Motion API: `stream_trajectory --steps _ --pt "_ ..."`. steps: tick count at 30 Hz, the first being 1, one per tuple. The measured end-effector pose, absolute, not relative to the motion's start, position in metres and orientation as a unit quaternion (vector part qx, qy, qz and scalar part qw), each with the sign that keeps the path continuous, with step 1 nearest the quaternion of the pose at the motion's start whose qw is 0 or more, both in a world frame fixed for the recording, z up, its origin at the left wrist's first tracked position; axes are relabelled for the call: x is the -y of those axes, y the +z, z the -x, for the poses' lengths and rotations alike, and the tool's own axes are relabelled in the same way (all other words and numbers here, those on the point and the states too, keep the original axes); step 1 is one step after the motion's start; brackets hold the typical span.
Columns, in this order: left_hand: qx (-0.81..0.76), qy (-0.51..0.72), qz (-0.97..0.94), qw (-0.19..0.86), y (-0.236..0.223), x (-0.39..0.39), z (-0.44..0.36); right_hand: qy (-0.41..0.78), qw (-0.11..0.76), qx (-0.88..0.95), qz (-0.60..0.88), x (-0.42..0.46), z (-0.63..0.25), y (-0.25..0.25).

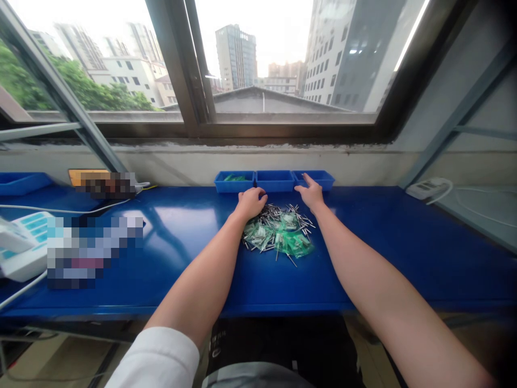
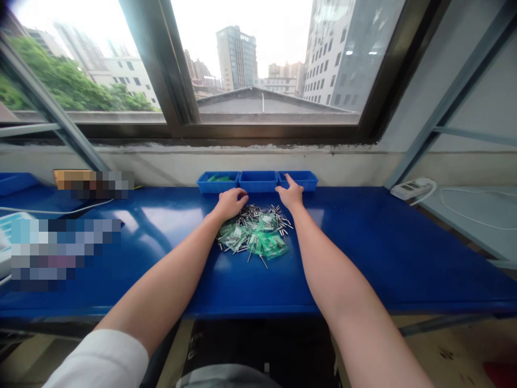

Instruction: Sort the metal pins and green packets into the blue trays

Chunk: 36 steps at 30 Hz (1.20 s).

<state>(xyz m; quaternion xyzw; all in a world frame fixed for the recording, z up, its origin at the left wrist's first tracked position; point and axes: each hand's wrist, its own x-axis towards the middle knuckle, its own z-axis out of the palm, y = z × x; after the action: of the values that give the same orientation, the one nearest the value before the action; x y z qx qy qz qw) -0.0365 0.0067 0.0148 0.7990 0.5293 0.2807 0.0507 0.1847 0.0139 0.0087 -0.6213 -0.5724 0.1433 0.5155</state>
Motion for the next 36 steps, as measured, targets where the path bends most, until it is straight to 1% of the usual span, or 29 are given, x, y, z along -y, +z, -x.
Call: stream_trajectory --steps 4,8,10,18,25,29,33,36 --pt "-0.529 0.280 -0.799 0.052 0.013 -0.008 0.037 0.139 0.450 0.539 0.698 -0.004 -0.181 0.016" --pt "-0.531 0.274 -0.800 0.052 0.012 -0.009 0.037 0.121 0.399 0.566 0.711 -0.002 -0.179 0.016" --pt "-0.533 0.270 -0.800 0.052 0.012 -0.009 0.037 0.111 0.388 0.577 0.710 -0.004 -0.180 0.014" --pt "-0.536 0.252 -0.804 0.050 0.012 -0.009 0.037 0.106 0.406 0.590 0.690 -0.006 -0.181 0.009" --pt "-0.543 0.235 -0.804 0.051 0.014 -0.006 0.037 0.050 0.467 0.605 0.643 -0.011 -0.181 0.006" --pt "-0.546 0.230 -0.804 0.051 0.015 -0.006 0.037 0.032 0.484 0.622 0.615 -0.011 -0.181 0.007" --pt "-0.544 0.230 -0.805 0.048 0.014 -0.007 0.037 0.075 0.474 0.640 0.600 -0.007 -0.178 0.008" --pt "-0.545 0.226 -0.806 0.047 0.013 -0.008 0.038 0.098 0.431 0.679 0.586 -0.004 -0.173 0.007"
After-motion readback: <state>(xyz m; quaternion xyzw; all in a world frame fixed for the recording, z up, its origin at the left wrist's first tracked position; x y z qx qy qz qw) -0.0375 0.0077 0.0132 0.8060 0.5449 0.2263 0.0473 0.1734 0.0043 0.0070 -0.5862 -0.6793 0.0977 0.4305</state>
